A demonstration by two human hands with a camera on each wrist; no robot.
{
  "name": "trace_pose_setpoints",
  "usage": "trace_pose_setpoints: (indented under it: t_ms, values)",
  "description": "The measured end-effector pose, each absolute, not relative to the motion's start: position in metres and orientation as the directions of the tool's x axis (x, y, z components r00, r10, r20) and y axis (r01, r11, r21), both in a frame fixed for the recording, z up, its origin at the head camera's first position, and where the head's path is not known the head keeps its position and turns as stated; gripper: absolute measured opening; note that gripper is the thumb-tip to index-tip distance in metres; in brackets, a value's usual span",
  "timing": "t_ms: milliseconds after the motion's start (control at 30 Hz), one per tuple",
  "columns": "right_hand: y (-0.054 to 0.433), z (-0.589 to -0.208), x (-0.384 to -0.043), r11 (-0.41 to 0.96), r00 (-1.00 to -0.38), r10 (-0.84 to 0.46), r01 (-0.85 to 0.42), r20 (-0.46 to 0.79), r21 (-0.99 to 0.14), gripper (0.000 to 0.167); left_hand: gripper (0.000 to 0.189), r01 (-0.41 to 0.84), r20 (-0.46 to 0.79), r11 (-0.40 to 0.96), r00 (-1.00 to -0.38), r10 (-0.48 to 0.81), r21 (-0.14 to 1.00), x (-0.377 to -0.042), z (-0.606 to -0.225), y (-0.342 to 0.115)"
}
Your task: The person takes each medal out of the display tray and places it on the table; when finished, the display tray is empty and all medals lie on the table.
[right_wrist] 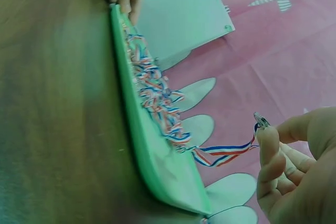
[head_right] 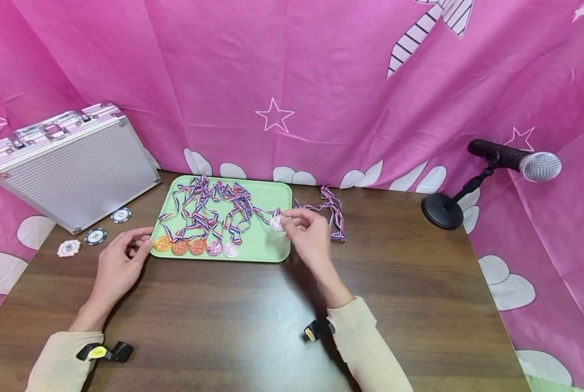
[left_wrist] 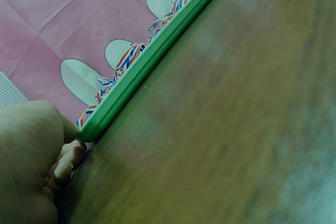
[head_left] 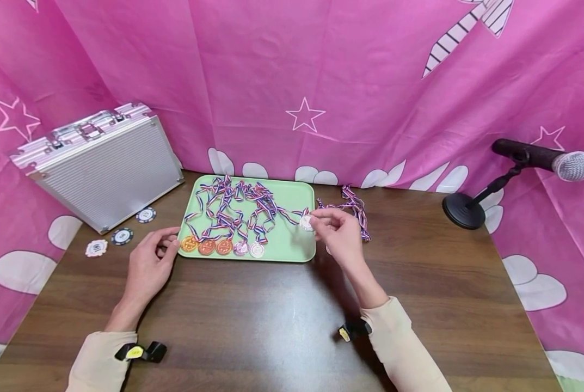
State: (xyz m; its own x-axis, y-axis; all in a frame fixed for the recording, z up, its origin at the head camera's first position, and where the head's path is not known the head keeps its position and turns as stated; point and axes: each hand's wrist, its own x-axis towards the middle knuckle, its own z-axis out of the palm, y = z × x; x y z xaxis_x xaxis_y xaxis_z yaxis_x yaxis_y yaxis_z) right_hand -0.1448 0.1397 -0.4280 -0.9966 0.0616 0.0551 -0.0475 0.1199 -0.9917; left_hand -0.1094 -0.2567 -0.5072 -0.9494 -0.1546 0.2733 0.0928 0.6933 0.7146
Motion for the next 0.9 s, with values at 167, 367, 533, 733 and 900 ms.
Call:
trace_pose_setpoints:
  t_ms: [167, 367, 533, 733, 900]
  values:
    - [0.144, -0.412, -0.145, 0.104, -0.997, 0.044, -0.051, 0.056, -0.993, 0.017, 0.030, 0.092, 0.273, 0.695, -0.949, -0.155, 0.713, -0.110, -0.508, -0.257]
    - [0.149, -0.389, -0.150, 0.086, -0.995, 0.027, -0.096, 0.099, -0.992, 0.017, 0.029, 0.100, 0.285, 0.693, -0.946, -0.156, 0.714, -0.110, -0.509, -0.257]
    - [0.155, -0.363, -0.150, 0.071, -0.983, 0.033, -0.181, 0.183, -0.981, 0.018, 0.029, 0.109, 0.289, 0.690, -0.945, -0.151, 0.715, -0.110, -0.508, -0.257]
    - [0.168, -0.327, -0.143, 0.046, -0.940, 0.083, -0.328, 0.330, -0.944, 0.019, 0.029, 0.108, 0.285, 0.688, -0.947, -0.149, 0.718, -0.110, -0.508, -0.257]
    - [0.183, -0.303, -0.146, -0.025, -0.896, 0.183, -0.416, 0.405, -0.909, 0.016, 0.029, 0.101, 0.279, 0.687, -0.948, -0.153, 0.720, -0.110, -0.508, -0.257]
